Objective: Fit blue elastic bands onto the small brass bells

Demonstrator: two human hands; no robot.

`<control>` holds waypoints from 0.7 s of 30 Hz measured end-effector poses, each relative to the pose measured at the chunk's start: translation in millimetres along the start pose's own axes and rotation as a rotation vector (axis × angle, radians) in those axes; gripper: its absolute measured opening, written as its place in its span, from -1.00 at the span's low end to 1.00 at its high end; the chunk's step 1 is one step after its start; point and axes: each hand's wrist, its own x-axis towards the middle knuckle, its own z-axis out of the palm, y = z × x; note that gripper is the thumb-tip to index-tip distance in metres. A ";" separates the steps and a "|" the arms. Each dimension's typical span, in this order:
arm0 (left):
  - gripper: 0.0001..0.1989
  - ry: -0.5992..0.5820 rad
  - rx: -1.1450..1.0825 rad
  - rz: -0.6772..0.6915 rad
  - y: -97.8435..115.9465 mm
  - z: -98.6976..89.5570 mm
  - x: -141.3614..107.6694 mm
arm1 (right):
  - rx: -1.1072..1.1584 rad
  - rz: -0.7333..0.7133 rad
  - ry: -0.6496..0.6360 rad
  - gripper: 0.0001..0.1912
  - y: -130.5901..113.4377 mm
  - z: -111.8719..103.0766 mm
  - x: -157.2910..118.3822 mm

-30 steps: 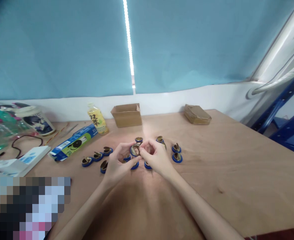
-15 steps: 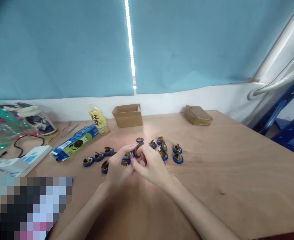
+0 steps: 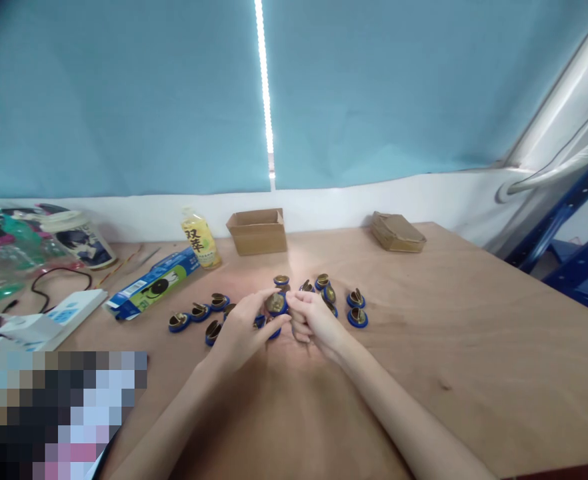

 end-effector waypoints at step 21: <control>-0.74 0.061 0.163 0.081 -4.7 -3.6 -0.6 | -1.059 -0.539 0.301 -0.86 2.1 10.9 -7.8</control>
